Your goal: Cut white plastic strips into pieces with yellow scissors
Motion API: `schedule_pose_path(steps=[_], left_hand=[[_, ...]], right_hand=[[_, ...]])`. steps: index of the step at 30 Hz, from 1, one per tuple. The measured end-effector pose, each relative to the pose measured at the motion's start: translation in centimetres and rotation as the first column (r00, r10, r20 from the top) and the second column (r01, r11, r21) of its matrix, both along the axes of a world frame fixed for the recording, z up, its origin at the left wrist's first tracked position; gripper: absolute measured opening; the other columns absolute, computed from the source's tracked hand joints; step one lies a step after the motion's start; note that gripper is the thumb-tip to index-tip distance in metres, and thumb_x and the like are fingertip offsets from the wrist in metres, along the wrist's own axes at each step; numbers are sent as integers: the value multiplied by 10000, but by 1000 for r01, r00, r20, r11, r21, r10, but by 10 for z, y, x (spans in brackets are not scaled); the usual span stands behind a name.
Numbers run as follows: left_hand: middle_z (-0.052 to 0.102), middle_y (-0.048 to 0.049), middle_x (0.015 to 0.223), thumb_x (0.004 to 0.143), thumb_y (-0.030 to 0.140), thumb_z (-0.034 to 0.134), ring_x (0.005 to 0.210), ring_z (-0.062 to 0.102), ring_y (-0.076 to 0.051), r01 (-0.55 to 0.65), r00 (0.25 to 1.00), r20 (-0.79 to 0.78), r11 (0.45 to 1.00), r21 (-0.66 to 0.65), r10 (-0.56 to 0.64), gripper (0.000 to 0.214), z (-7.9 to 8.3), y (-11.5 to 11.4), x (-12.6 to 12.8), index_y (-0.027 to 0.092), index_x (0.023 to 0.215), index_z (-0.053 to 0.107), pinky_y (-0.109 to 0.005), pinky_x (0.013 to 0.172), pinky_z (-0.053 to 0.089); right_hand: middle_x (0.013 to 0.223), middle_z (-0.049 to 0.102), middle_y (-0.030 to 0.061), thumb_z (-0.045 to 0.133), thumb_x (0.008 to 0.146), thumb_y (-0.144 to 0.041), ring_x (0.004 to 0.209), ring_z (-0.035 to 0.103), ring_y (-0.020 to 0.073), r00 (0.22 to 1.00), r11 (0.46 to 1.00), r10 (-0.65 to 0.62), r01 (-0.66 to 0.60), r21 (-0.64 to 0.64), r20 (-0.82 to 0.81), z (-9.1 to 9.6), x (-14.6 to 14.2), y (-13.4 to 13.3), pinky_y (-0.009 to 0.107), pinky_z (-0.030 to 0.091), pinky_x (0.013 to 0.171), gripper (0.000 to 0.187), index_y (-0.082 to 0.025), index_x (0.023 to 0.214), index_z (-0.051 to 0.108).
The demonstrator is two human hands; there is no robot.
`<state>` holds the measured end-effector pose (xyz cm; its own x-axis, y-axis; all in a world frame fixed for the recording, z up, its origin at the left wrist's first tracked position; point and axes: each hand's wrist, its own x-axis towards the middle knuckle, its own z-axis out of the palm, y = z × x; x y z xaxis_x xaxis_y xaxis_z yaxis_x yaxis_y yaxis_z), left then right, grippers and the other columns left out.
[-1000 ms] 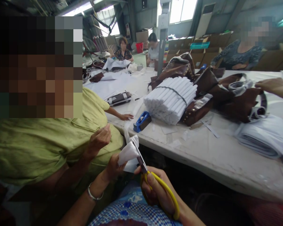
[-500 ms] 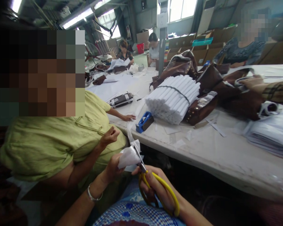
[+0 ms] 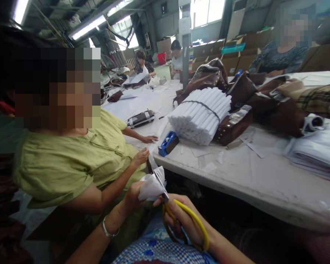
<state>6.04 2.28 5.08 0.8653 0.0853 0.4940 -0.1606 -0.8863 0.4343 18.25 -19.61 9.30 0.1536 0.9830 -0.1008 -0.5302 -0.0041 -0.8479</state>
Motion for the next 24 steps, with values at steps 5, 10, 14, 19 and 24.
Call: schedule_pose_path(steps=[5,10,14,19,24], left_hand=[[711,-125,779,881,326,437,696,696,-239,11,999,37,999,34,-12,305,-6,7,0,125,986,642,-330,598,551],[676,-91,683,892,265,472,628,674,-209,32,998,47,996,84,-36,198,-9,1,3,148,843,624,-295,581,529],[644,-80,650,900,258,476,596,645,-206,31,999,30,996,79,-33,201,-9,0,3,162,770,596,-297,560,500],[660,-42,673,870,273,568,616,644,-193,40,999,-14,998,42,-39,190,-18,3,-4,173,986,679,-282,590,518],[615,-31,592,885,325,496,517,575,-155,-191,982,-30,963,-191,189,244,-35,7,-16,166,788,653,-254,492,471]], right_hand=[[554,359,-89,453,964,-645,373,243,28,999,1000,7,-8,-30,-38,-5,-1,-3,152,242,358,572,-130,1189,562],[716,519,4,361,944,-733,495,442,67,997,998,63,-62,16,-33,-6,5,2,188,383,457,674,-130,1181,546],[560,386,-72,405,973,-660,389,289,40,1000,1000,23,-24,-21,-17,-1,4,5,162,275,370,583,-126,1134,576],[502,287,-105,499,949,-633,361,173,35,994,996,-84,81,-43,-64,7,11,3,162,173,327,514,-142,1067,593],[602,421,-48,402,916,-749,447,323,78,979,983,-179,182,22,-99,17,25,1,214,337,430,649,-181,1189,557]])
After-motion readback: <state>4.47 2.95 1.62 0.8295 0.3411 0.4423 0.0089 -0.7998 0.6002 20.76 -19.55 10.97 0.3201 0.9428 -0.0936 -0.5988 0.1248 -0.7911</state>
